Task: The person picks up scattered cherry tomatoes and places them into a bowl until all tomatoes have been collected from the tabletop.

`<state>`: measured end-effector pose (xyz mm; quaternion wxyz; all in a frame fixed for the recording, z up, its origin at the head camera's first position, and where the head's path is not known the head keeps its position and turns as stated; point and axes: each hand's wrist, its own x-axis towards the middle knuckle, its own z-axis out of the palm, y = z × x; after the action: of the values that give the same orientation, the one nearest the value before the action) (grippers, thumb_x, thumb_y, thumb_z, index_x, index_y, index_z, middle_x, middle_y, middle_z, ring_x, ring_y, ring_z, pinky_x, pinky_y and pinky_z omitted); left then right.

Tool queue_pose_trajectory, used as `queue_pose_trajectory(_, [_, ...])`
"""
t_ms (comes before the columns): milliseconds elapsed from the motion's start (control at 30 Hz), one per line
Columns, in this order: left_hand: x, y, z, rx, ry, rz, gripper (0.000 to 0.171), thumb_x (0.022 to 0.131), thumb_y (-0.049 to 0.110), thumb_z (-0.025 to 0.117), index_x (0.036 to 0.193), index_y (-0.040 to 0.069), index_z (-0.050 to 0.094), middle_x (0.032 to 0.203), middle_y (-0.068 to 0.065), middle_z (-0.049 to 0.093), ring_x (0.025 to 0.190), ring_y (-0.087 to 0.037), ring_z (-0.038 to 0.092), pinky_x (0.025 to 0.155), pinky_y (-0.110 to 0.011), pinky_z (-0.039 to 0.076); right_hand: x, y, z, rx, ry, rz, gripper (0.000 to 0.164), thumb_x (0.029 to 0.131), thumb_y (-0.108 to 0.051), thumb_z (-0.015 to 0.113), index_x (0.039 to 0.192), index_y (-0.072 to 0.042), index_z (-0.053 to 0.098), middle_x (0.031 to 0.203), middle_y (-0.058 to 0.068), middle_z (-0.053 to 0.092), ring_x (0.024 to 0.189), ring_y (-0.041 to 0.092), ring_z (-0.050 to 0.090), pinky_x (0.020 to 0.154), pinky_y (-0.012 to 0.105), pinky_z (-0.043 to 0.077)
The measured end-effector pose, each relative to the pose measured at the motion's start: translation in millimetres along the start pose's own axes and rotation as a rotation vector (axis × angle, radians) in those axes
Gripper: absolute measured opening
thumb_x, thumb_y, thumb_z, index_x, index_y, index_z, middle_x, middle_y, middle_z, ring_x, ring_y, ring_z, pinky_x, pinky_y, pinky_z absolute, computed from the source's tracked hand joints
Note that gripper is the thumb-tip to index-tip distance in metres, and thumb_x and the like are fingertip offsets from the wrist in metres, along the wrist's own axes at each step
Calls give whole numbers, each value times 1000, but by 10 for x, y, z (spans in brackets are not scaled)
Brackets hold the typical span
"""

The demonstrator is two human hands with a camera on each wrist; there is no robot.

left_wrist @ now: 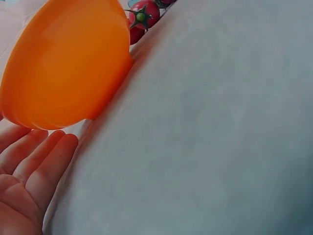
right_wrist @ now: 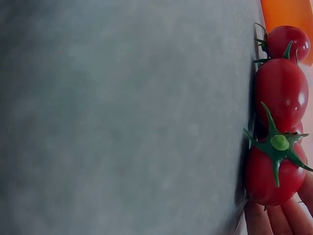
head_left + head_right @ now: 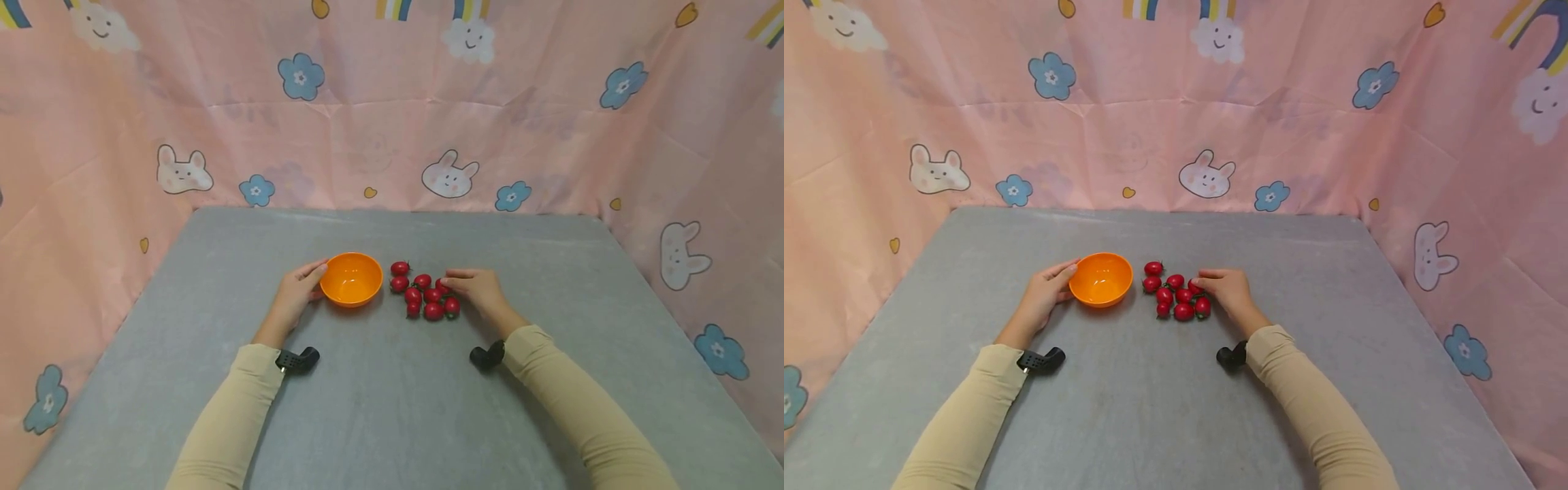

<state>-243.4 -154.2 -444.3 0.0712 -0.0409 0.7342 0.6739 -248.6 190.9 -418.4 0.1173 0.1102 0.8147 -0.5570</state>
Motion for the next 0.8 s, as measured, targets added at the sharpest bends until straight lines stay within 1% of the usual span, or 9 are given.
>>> queue_pose_trajectory(200, [-6,-6,-1,-41,-1,-5,48,103,33,53,144,7,53,151,-10,50,135,-26,50,85,-21,58,11,12,8,-15,-22,-2,48,92,-24,73,134,-4,62,137,15,62,128,27,58,112,41,44])
queue_pose_trajectory(367, [-14,4,20,-37,-4,-10,48,103,32,54,143,4,53,150,-12,50,133,-28,52,83,-21,59,25,28,10,-26,-23,3,49,91,-24,74,134,-4,62,137,15,62,126,26,59,113,41,43])
queue_pose_trajectory(433, [-16,-2,26,-36,-4,-10,49,103,32,54,142,4,53,150,-13,51,132,-28,52,83,-23,59,22,32,12,-35,-21,-5,49,91,-23,74,133,-3,62,137,15,62,120,22,63,111,40,45])
queue_pose_trajectory(500, [-14,-14,29,-33,-5,-10,50,103,33,54,143,3,53,150,-13,50,132,-29,53,84,-23,59,19,32,14,-39,-14,-12,48,90,-22,74,132,-2,63,135,15,63,110,14,67,108,38,48])
queue_pose_trajectory(567, [-4,-25,30,-40,-9,-14,51,102,34,55,143,4,52,150,-13,50,132,-29,53,84,-23,59,18,33,13,-51,-10,-27,48,90,-22,74,132,0,63,134,17,63,100,6,67,105,36,51])
queue_pose_trajectory(633, [5,-33,31,-41,-11,-14,51,102,35,55,143,4,52,151,-12,50,131,-28,54,83,-23,59,16,26,16,-63,-3,-31,48,90,-22,75,131,0,64,133,18,64,96,3,67,103,35,52])
queue_pose_trajectory(700, [10,-38,29,-45,-8,-13,51,102,35,55,143,5,53,150,-12,51,129,-27,54,81,-21,59,14,16,20,-86,2,-28,48,90,-23,75,130,0,65,134,17,64,101,8,66,105,37,51])
queue_pose_trajectory(800, [8,-43,21,-56,4,-15,49,102,34,56,141,5,55,148,-11,53,124,-23,57,79,-21,59,1,0,35,-122,-4,-23,47,90,-25,74,129,-1,65,135,17,63,118,21,62,110,41,47])
